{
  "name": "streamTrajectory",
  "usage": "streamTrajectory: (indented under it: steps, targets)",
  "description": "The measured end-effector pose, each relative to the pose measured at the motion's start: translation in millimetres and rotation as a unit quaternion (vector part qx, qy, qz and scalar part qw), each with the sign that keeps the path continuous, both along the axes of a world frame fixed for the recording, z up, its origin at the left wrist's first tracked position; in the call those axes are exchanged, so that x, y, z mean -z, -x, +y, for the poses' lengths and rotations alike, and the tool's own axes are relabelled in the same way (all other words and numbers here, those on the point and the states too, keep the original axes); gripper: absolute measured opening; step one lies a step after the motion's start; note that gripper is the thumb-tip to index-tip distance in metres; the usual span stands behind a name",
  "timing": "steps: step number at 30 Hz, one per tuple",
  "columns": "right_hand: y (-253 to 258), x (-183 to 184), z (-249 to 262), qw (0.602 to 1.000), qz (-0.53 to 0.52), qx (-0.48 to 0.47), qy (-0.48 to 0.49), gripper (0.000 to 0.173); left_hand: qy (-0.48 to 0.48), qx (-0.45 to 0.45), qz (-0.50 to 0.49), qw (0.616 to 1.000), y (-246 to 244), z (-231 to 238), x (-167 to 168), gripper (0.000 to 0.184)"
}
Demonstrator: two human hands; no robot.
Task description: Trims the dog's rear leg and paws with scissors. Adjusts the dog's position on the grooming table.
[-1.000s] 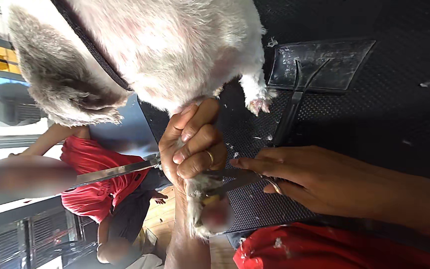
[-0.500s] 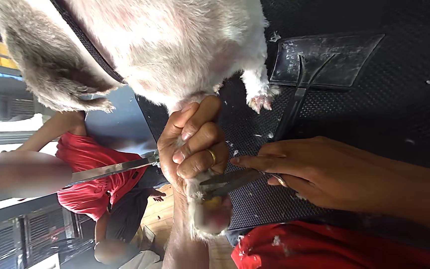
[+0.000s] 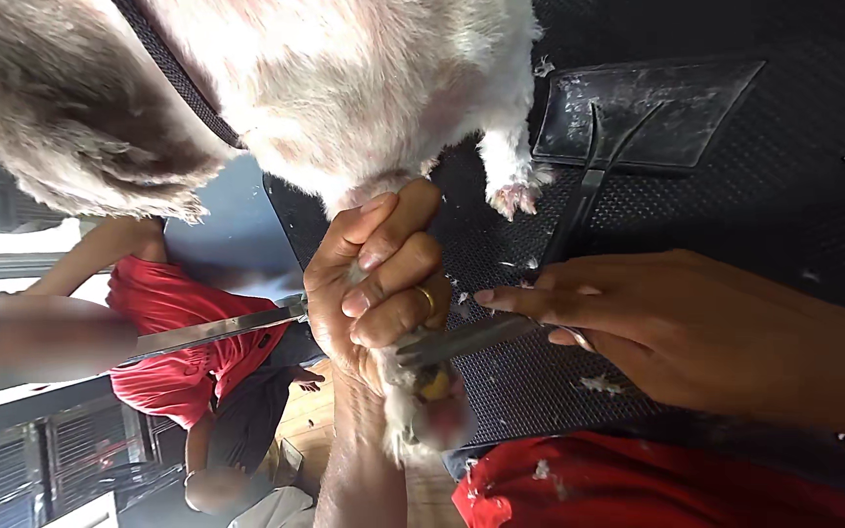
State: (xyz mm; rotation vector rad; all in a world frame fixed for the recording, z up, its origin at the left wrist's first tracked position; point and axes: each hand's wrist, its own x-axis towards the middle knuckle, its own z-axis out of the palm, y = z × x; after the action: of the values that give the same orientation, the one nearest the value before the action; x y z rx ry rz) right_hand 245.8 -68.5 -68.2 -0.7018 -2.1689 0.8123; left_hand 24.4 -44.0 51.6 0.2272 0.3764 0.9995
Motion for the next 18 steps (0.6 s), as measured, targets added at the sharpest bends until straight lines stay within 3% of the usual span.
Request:
streamTrajectory:
  steps: [7,18]
  targets:
    - [-22.8,-24.2,-14.7,0.995,-0.087,0.042,0.014,0.053,-0.022,-0.010,0.059,0.998,-3.2,-3.8,2.5,0.028]
    - [-28.6,-19.7,-15.4,0.991,-0.122,0.053,-0.007,0.057,-0.012,-0.006,0.075,0.997,-10.0,-1.0,-1.9,0.026]
